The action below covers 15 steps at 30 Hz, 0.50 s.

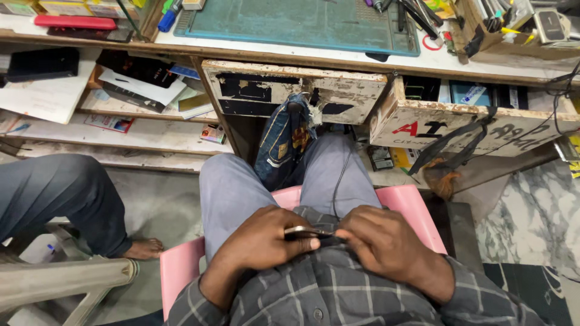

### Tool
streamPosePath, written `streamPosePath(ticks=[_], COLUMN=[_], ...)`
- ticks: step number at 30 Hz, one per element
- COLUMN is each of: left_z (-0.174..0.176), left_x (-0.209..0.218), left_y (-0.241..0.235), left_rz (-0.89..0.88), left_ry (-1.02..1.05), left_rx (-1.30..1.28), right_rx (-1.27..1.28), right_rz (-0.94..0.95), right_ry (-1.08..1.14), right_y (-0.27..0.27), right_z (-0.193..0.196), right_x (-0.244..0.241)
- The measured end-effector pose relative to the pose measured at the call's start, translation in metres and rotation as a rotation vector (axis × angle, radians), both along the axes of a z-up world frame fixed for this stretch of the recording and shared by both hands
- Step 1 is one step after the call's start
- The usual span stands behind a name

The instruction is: The person cleans the back of a smartphone with a spray bottle and their fingers, then uses a thin metal tool to scrape along the phone's edges and camera module. The person repeatedly wipes and scrapes the same areas throughout the clip.

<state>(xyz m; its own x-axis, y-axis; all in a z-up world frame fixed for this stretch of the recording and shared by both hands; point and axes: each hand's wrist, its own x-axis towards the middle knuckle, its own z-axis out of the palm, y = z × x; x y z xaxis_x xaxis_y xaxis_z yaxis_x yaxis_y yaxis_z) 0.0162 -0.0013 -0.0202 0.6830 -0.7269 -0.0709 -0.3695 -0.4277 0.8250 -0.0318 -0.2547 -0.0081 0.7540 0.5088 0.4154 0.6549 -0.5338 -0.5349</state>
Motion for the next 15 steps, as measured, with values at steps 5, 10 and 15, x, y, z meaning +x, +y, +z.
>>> streamPosePath(ticks=[5, 10, 15], left_z=[-0.01, -0.023, -0.022], left_x=[0.018, 0.035, 0.046], left_y=[0.003, 0.008, 0.011], left_rz=[-0.005, -0.052, -0.102], left_ry=[0.129, 0.407, 0.471], left_rx=[0.003, -0.248, -0.407], right_rx=[-0.07, -0.541, -0.706], right_rz=[-0.24, -0.51, -0.71], right_ry=[-0.088, -0.068, -0.068], right_y=[-0.028, -0.072, -0.083], right_z=[0.014, 0.034, 0.051], right_x=[0.009, 0.033, 0.038])
